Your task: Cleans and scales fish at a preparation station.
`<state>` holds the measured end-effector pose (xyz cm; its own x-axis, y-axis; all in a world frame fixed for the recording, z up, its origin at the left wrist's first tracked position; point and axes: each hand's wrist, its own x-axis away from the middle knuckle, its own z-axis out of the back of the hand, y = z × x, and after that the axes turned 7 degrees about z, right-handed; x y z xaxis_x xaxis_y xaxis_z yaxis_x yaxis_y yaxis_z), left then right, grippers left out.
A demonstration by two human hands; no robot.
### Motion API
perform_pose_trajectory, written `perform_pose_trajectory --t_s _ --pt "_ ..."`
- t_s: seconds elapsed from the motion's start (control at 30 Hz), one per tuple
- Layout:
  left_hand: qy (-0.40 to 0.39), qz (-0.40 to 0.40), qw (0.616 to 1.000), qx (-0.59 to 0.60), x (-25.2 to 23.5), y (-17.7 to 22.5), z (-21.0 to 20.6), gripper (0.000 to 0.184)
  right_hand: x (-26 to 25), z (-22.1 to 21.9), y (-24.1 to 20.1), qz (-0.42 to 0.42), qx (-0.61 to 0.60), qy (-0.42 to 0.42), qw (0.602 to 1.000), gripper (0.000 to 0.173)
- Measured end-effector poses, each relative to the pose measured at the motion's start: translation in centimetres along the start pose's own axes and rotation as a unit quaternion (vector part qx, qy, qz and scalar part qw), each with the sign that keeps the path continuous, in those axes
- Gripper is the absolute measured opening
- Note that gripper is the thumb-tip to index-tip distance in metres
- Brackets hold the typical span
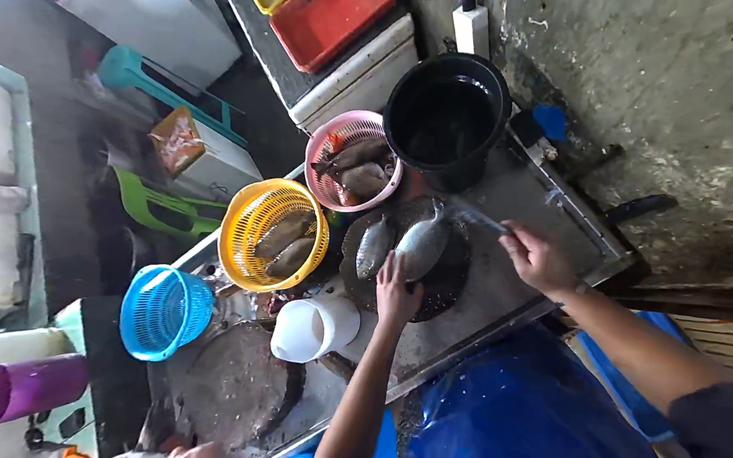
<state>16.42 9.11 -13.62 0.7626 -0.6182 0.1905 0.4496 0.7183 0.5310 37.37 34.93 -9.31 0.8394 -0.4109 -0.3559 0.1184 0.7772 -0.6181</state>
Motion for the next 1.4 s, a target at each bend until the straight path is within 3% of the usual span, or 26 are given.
perform_pose_trajectory --t_s 0.07,0.13,0.27,0.33,0.43,0.53,0.67,0.77,0.83,0.9,1.0,1.07,1.1,1.13,1.2,1.3,1.33,1.4 --pt "-0.038 -0.034 0.984 -0.171 -0.3 -0.6 -0.6 0.075 0.5 -1.5 4.4 -0.028 0.081 -0.140 0.986 0.048" --pt "-0.038 -0.046 0.973 -0.222 -1.5 -0.7 -0.7 0.071 -1.0 -2.5 6.0 -0.069 0.099 -0.237 0.964 0.052" --pt "-0.056 -0.051 0.969 -0.237 -2.5 -0.3 0.4 0.066 -6.8 -2.1 2.4 -0.029 0.050 -0.140 0.988 0.041" --pt "-0.045 -0.066 0.959 -0.271 -3.0 -0.2 0.6 0.064 -7.3 -3.8 1.9 -0.049 0.043 -0.240 0.969 0.041" --pt "-0.054 -0.054 0.950 -0.302 -4.0 0.1 1.4 0.062 -6.5 -4.3 -0.1 -0.021 0.019 -0.421 0.907 0.039" --pt "-0.061 -0.054 0.947 -0.312 -4.0 0.3 1.5 0.063 -7.3 -3.7 1.3 -0.043 0.011 -0.331 0.943 0.039" --pt "-0.083 -0.033 0.948 -0.304 -4.4 0.7 2.1 0.064 -5.6 -4.1 -0.3 -0.040 0.035 -0.440 0.896 0.044" --pt "-0.071 -0.038 0.956 -0.283 -4.3 0.3 1.6 0.066 -5.6 -4.0 0.5 -0.064 0.037 -0.350 0.934 0.040" --pt "-0.056 -0.041 0.961 -0.269 -4.3 0.0 1.5 0.065 -4.8 -4.3 -0.7 -0.037 0.022 -0.431 0.901 0.043" --pt "-0.050 -0.037 0.977 -0.202 -4.1 0.2 2.3 0.058 -4.7 -3.0 -3.1 -0.019 0.006 -0.476 0.879 0.043" --pt "-0.076 0.066 0.991 0.091 -2.9 1.8 2.6 0.044 -7.6 -0.2 -1.7 -0.064 -0.058 -0.312 0.946 0.040" --pt "-0.098 0.157 0.926 0.329 -1.7 1.7 0.9 0.047 -10.3 -0.3 0.2 -0.103 -0.018 -0.224 0.969 0.040" --pt "-0.093 0.199 0.894 0.391 -1.2 1.5 0.0 0.050 -11.7 -1.3 0.6 -0.136 0.000 -0.211 0.968 0.040" --pt "-0.083 0.233 0.877 0.411 -0.8 1.2 -0.9 0.054 -12.5 -3.1 0.5 -0.163 0.015 -0.200 0.966 0.039" --pt "-0.060 0.267 0.883 0.381 -0.1 0.7 -2.6 0.059 -11.0 -7.8 -2.1 -0.168 0.008 -0.229 0.959 0.033" --pt "-0.016 0.244 0.903 0.352 0.1 1.2 -2.8 0.052 -9.9 -10.0 -6.9 -0.098 -0.140 -0.403 0.899 0.034" --pt "-0.006 0.237 0.911 0.338 0.5 1.3 -2.8 0.049 -10.2 -9.5 -6.8 -0.098 -0.157 -0.412 0.892 0.032" --pt "0.020 0.243 0.914 0.324 0.8 1.7 -2.9 0.047 -10.0 -8.9 -5.5 -0.139 -0.083 -0.317 0.935 0.026"
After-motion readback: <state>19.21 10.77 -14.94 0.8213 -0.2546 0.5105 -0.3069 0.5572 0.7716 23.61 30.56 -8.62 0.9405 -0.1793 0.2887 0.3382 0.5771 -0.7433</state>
